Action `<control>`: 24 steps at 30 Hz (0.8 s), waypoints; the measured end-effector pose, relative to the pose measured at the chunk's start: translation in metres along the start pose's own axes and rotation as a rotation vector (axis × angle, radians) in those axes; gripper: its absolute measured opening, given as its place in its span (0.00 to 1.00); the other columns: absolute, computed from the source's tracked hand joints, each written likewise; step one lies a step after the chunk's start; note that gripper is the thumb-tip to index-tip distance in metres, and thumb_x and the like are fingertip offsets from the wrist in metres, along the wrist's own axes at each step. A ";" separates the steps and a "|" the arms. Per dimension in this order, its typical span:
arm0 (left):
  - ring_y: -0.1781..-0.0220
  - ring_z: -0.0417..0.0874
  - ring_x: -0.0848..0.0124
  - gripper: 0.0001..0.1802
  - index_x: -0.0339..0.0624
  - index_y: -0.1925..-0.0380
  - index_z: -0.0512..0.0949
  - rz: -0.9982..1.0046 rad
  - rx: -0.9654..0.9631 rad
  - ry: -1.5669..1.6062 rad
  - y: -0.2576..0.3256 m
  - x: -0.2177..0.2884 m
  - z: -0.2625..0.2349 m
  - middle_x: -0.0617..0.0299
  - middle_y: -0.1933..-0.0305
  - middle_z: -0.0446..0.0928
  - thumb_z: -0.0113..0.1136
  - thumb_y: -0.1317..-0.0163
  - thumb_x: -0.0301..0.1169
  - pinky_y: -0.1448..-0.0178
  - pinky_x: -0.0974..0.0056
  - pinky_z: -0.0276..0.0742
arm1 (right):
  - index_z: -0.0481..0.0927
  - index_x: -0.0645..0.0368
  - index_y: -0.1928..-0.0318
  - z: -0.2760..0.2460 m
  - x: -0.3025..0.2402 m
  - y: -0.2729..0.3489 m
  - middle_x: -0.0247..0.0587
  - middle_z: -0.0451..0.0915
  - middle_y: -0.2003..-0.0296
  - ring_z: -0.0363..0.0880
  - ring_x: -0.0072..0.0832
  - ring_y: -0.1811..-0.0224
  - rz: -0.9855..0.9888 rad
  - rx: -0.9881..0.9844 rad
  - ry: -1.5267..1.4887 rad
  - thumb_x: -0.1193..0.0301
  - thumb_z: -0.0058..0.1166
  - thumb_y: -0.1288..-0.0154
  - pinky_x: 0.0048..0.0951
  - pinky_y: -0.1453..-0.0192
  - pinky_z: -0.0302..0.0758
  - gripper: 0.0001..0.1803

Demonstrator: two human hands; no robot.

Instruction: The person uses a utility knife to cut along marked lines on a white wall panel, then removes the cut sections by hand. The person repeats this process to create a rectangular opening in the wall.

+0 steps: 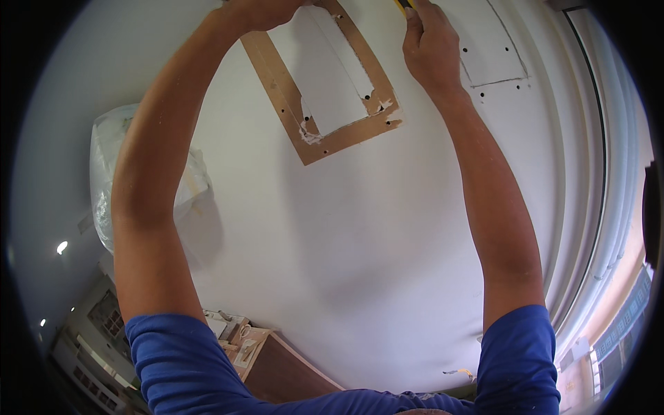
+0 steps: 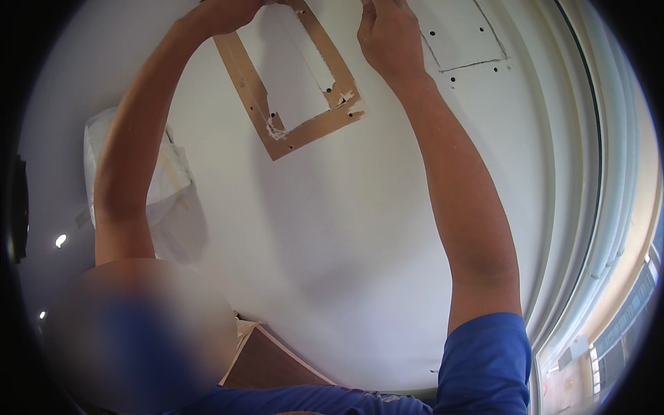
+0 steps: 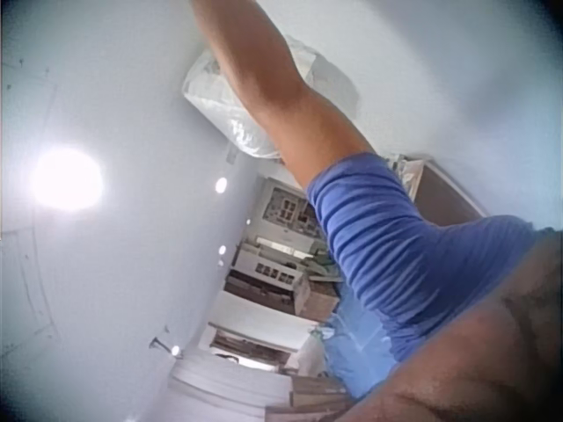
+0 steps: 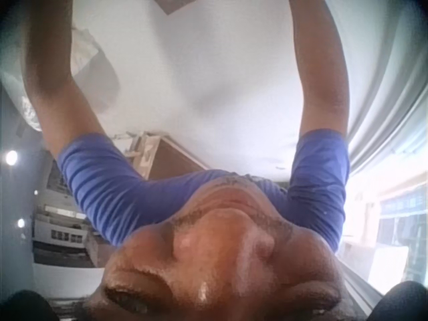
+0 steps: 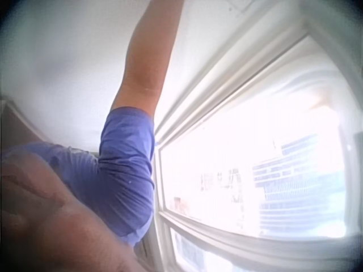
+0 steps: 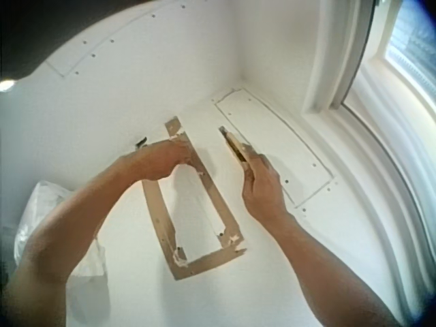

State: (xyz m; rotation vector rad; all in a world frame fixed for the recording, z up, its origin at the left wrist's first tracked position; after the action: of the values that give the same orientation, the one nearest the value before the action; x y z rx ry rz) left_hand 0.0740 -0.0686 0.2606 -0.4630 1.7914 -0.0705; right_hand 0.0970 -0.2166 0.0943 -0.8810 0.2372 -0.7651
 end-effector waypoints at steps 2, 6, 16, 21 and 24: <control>0.33 0.78 0.50 0.15 0.32 0.47 0.81 0.058 0.001 0.040 0.008 0.013 -0.005 0.45 0.37 0.79 0.49 0.28 0.18 0.26 0.51 0.72 | 0.74 0.69 0.33 -0.001 -0.001 0.000 0.68 0.81 0.52 0.83 0.63 0.52 0.028 -0.009 -0.015 0.76 0.46 0.21 0.52 0.49 0.80 0.20; 0.32 0.78 0.49 0.17 0.32 0.41 0.78 -0.059 0.160 -0.097 0.035 -0.005 0.007 0.43 0.36 0.79 0.47 0.26 0.20 0.28 0.50 0.74 | 0.74 0.69 0.34 0.003 -0.006 0.002 0.67 0.81 0.52 0.83 0.63 0.52 0.037 0.001 -0.020 0.76 0.46 0.21 0.52 0.48 0.80 0.20; 0.62 0.79 0.46 0.04 0.34 0.56 0.71 -0.229 0.354 0.310 0.093 0.078 0.008 0.44 0.64 0.78 0.45 0.27 0.19 0.54 0.46 0.74 | 0.75 0.70 0.35 0.002 -0.005 0.003 0.68 0.81 0.50 0.82 0.65 0.50 -0.015 0.031 -0.006 0.77 0.47 0.22 0.53 0.46 0.79 0.19; 0.59 0.81 0.47 0.04 0.34 0.56 0.72 -0.274 0.422 0.406 0.126 0.128 0.011 0.47 0.60 0.79 0.48 0.27 0.19 0.52 0.49 0.76 | 0.75 0.68 0.35 0.002 -0.006 0.004 0.68 0.81 0.51 0.82 0.65 0.50 -0.007 0.014 -0.009 0.78 0.48 0.23 0.53 0.46 0.79 0.19; 0.57 0.80 0.48 0.05 0.34 0.56 0.72 -0.274 0.406 0.430 0.144 0.157 0.018 0.48 0.59 0.78 0.51 0.30 0.17 0.51 0.49 0.76 | 0.75 0.68 0.35 0.001 -0.006 0.002 0.68 0.81 0.51 0.82 0.65 0.50 -0.036 0.012 0.012 0.78 0.48 0.23 0.53 0.46 0.79 0.19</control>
State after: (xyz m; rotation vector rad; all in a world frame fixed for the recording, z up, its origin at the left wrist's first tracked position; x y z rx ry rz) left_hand 0.0203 0.0128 0.0702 -0.4144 2.0507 -0.7590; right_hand 0.0936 -0.2113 0.0927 -0.8716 0.2276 -0.8045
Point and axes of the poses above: each hand's wrist, its own y-axis away from the middle knuckle, its own z-axis out of the palm, x = y × z, the point moved 7 cm from there along -y, towards the middle knuckle
